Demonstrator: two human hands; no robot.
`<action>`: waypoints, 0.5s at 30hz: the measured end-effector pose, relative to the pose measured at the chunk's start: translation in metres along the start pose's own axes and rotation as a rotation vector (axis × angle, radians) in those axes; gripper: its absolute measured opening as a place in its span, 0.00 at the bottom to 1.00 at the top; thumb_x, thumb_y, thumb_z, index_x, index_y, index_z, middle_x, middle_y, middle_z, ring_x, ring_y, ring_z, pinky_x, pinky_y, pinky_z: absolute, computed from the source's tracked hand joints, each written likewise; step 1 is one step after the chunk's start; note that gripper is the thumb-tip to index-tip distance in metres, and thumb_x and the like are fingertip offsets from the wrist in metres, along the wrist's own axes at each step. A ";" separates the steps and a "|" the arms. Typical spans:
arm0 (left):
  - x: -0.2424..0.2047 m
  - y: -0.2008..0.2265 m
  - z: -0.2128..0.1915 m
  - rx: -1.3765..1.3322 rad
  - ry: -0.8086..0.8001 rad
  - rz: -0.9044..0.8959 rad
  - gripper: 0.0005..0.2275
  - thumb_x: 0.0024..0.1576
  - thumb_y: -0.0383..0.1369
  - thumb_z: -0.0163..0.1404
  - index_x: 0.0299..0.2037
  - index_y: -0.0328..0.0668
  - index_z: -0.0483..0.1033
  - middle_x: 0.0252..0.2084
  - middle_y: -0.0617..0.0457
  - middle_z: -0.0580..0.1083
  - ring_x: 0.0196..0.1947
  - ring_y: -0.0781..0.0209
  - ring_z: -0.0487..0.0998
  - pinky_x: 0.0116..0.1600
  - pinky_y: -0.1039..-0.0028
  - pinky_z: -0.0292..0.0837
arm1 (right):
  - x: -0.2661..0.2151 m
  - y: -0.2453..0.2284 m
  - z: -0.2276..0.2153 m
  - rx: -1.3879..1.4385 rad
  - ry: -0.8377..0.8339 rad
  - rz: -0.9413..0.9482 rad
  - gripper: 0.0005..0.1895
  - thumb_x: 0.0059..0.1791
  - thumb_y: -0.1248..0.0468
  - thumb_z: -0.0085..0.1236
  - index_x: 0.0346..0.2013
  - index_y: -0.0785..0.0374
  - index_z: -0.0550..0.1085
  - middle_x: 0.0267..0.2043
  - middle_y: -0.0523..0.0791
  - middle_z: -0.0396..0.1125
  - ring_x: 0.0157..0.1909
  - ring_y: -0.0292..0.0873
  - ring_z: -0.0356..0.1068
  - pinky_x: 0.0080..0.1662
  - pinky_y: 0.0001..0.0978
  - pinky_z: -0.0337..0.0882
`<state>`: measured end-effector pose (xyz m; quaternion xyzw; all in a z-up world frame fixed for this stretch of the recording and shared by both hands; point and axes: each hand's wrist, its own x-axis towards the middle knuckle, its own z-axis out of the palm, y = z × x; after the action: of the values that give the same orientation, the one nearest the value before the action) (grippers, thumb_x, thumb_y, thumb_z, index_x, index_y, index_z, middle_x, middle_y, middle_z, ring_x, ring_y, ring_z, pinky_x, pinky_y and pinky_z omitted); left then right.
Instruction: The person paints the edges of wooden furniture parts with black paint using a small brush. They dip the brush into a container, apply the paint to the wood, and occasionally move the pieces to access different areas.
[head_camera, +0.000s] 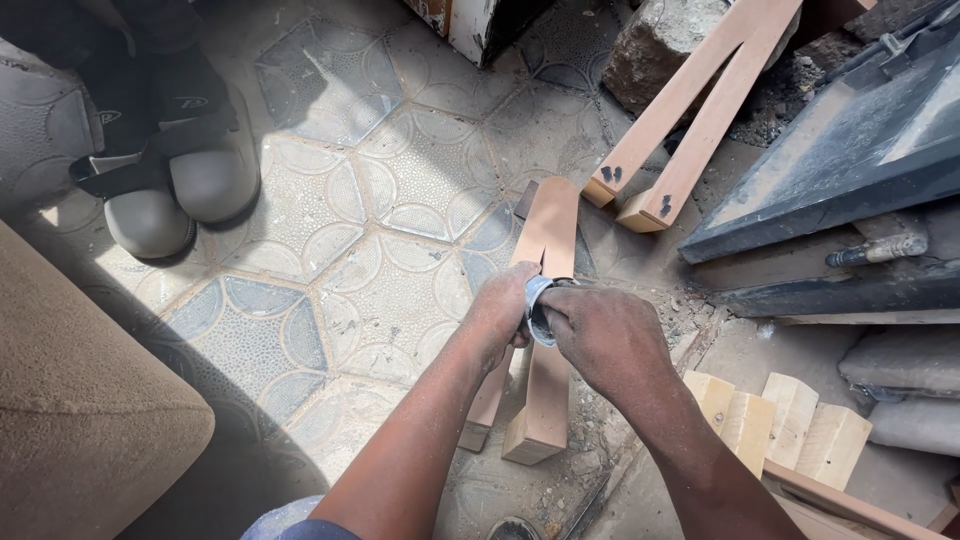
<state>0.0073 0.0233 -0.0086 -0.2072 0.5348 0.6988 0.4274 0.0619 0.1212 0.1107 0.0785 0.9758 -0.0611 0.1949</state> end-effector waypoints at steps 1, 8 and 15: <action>-0.003 0.002 0.001 0.000 -0.001 -0.001 0.14 0.58 0.47 0.48 0.29 0.47 0.71 0.16 0.52 0.67 0.11 0.63 0.69 0.14 0.79 0.62 | 0.001 0.002 0.001 0.000 -0.001 0.001 0.14 0.54 0.57 0.51 0.50 0.47 0.81 0.43 0.47 0.77 0.47 0.52 0.79 0.46 0.46 0.77; -0.003 0.001 0.004 0.087 -0.025 -0.005 0.12 0.60 0.42 0.43 0.28 0.48 0.70 0.14 0.57 0.65 0.10 0.68 0.67 0.15 0.81 0.61 | 0.008 0.011 0.006 -0.002 -0.116 0.030 0.12 0.52 0.62 0.50 0.42 0.57 0.82 0.27 0.49 0.76 0.27 0.48 0.78 0.39 0.41 0.76; -0.006 0.004 0.006 0.136 -0.028 0.006 0.13 0.61 0.40 0.39 0.26 0.49 0.68 0.13 0.59 0.61 0.10 0.70 0.64 0.17 0.81 0.59 | 0.010 0.015 0.006 0.061 -0.126 0.039 0.11 0.53 0.61 0.52 0.38 0.59 0.81 0.21 0.49 0.73 0.23 0.47 0.73 0.33 0.40 0.70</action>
<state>0.0080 0.0261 0.0001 -0.1664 0.5755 0.6649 0.4461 0.0579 0.1367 0.1000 0.0995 0.9575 -0.0916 0.2548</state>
